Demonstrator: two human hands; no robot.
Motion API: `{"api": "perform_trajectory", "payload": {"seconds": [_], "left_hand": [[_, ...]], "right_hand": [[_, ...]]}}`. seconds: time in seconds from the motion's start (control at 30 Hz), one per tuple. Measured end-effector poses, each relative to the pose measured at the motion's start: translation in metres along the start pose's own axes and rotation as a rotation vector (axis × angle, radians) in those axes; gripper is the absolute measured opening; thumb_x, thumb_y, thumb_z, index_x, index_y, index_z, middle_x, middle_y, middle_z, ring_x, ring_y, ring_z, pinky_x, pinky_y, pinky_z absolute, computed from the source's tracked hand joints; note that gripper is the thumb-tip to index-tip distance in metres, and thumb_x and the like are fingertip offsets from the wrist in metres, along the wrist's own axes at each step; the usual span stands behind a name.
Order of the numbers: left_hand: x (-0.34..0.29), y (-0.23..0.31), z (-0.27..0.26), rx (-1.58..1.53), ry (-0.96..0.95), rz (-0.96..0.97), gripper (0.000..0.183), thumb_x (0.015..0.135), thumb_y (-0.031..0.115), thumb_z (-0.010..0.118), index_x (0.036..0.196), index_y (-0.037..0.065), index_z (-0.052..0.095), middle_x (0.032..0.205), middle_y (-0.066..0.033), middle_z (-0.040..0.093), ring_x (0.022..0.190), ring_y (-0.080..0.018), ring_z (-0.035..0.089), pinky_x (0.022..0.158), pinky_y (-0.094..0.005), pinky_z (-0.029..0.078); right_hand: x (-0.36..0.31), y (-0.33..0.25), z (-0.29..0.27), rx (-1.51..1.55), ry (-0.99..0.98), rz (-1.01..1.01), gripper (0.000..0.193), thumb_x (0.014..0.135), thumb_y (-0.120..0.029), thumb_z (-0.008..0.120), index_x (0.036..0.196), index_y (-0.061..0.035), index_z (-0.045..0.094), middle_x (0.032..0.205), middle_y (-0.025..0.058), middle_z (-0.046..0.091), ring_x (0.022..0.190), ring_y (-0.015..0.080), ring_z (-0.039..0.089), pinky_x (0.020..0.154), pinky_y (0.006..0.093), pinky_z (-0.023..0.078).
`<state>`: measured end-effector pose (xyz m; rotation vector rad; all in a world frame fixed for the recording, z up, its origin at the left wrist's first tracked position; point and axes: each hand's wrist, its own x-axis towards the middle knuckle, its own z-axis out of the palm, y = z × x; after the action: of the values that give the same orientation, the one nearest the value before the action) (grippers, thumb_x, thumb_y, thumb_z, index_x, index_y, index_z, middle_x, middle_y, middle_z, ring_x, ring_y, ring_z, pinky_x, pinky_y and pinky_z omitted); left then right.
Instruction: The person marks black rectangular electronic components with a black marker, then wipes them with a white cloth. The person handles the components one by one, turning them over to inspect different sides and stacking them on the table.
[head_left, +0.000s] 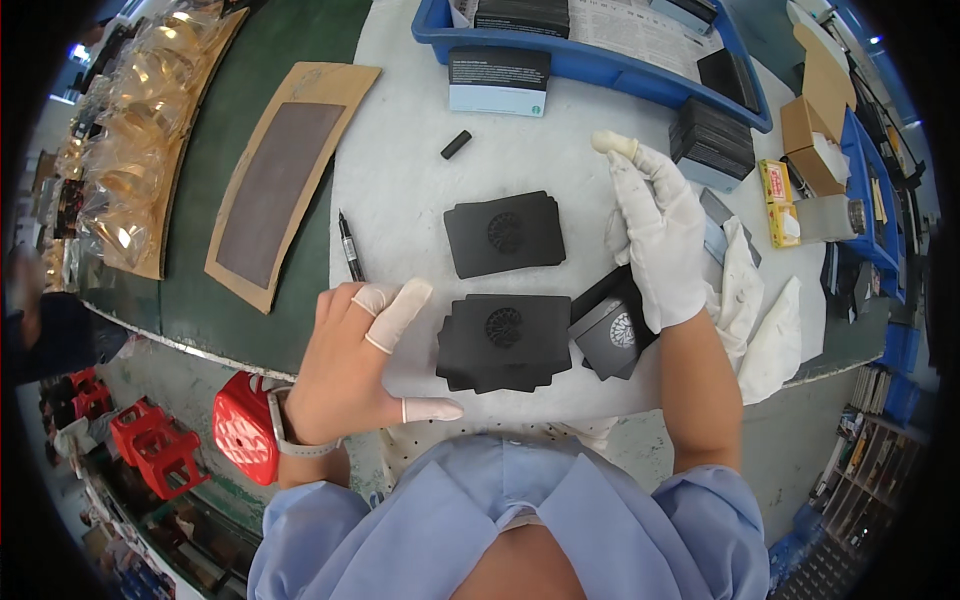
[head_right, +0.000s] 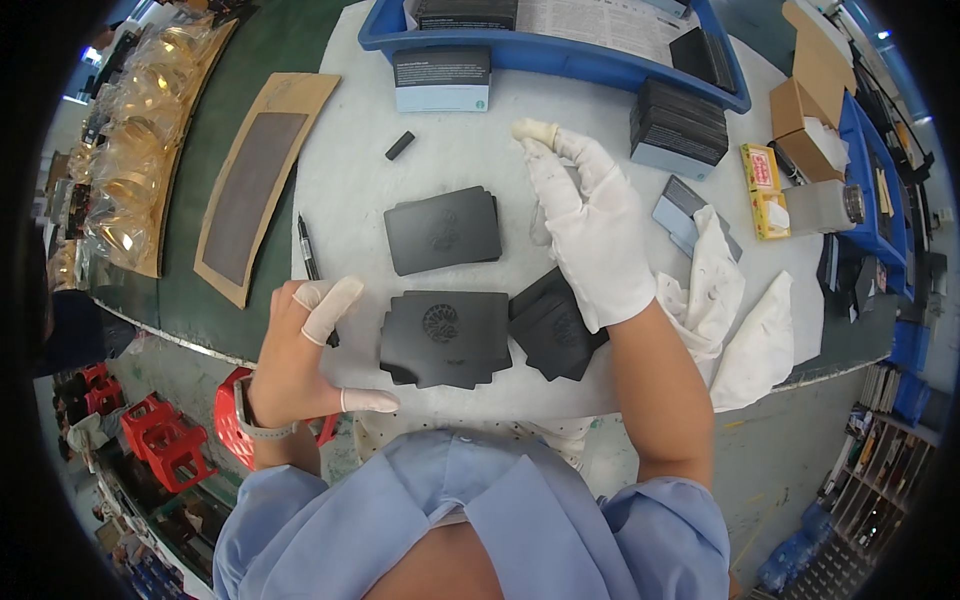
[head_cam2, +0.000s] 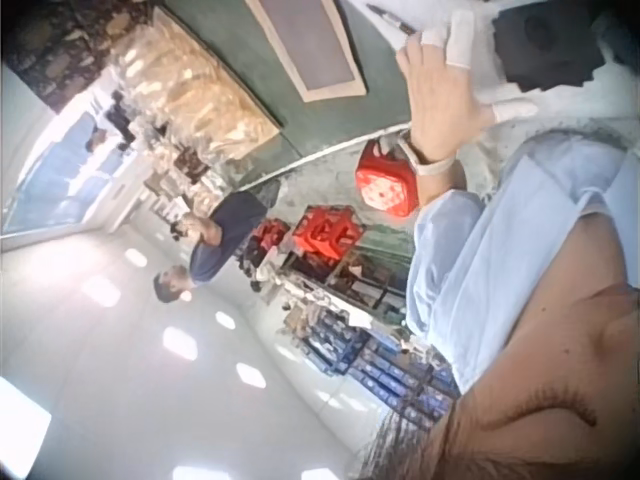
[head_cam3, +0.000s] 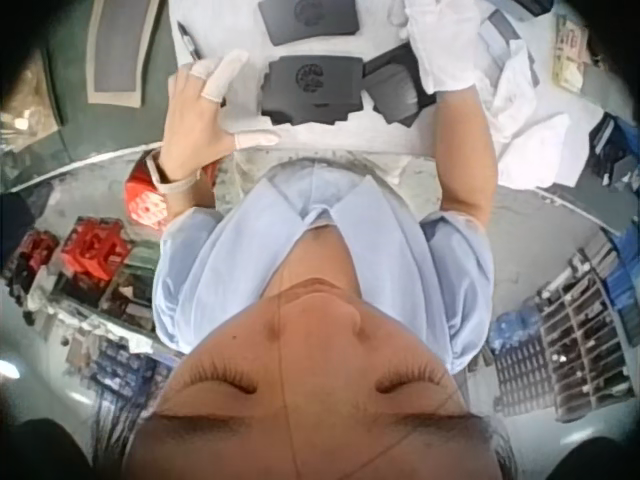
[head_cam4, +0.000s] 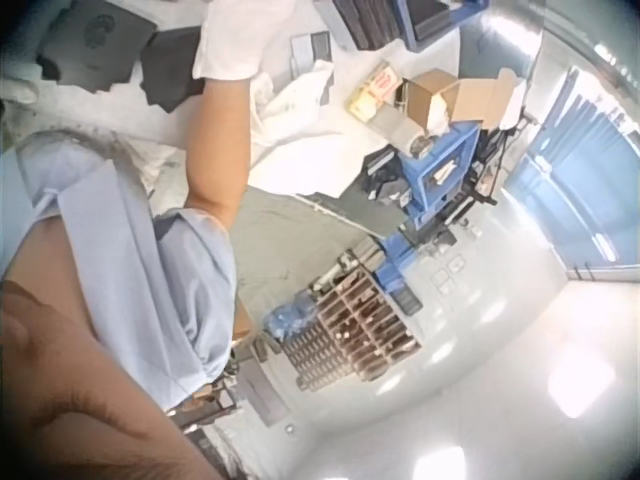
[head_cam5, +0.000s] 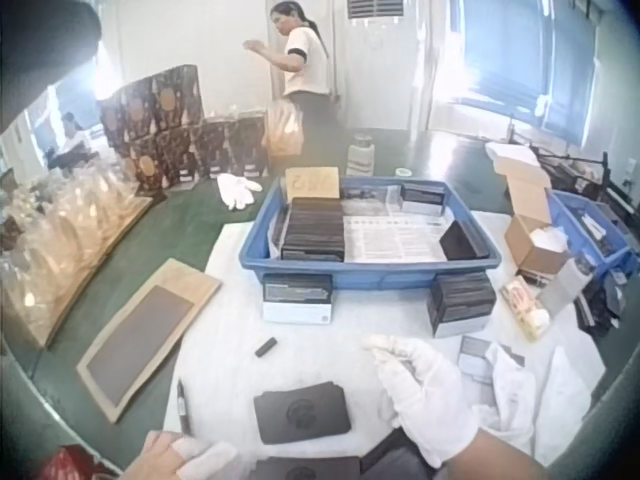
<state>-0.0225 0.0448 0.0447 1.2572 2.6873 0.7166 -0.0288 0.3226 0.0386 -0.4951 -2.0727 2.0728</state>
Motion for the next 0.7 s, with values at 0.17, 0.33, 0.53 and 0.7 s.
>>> {"api": "perform_trajectory", "payload": {"seconds": [0.17, 0.33, 0.53, 0.7], "left_hand": [[-0.001, 0.008, 0.021, -0.112, 0.096, 0.026, 0.108, 0.051, 0.052, 0.085, 0.137, 0.003, 0.042, 0.128, -0.0157, 0.047, 0.108, -0.0352, 0.046, 0.094, -0.0452, 0.035], [0.018, 0.022, 0.032, -0.088, 0.027, 0.051, 0.103, 0.055, 0.044, 0.085, 0.138, 0.003, 0.039, 0.136, -0.0168, 0.043, 0.117, -0.0348, 0.043, 0.099, -0.0452, 0.032], [0.028, 0.028, 0.032, 0.002, -0.013, 0.071, 0.101, 0.054, 0.046, 0.084, 0.136, 0.002, 0.043, 0.126, -0.0159, 0.049, 0.113, -0.0344, 0.046, 0.096, -0.0425, 0.032], [0.027, 0.03, 0.03, 0.0, -0.023, 0.047, 0.098, 0.053, 0.041, 0.086, 0.133, 0.001, 0.046, 0.111, -0.0133, 0.052, 0.104, -0.0323, 0.048, 0.091, -0.0408, 0.034]], "right_hand": [[0.001, 0.001, -0.002, -0.027, -0.002, -0.03, 0.026, 0.095, -0.019, 0.058, 0.115, -0.0026, 0.062, 0.064, -0.0035, 0.054, 0.047, 0.0026, 0.045, 0.045, 0.0188, 0.035], [0.0, 0.002, 0.002, -0.023, 0.012, -0.025, 0.026, 0.096, -0.023, 0.058, 0.114, -0.0044, 0.064, 0.057, -0.0046, 0.05, 0.043, 0.0018, 0.042, 0.042, 0.018, 0.031], [-0.001, -0.002, 0.0, -0.019, 0.001, -0.007, 0.027, 0.094, -0.021, 0.059, 0.114, -0.0042, 0.064, 0.068, -0.0031, 0.055, 0.049, 0.0022, 0.045, 0.045, 0.0182, 0.035], [-0.002, -0.001, -0.001, -0.005, -0.026, 0.022, 0.026, 0.093, -0.019, 0.06, 0.115, -0.0037, 0.063, 0.075, -0.0026, 0.058, 0.053, 0.0026, 0.047, 0.049, 0.0186, 0.039]]}}
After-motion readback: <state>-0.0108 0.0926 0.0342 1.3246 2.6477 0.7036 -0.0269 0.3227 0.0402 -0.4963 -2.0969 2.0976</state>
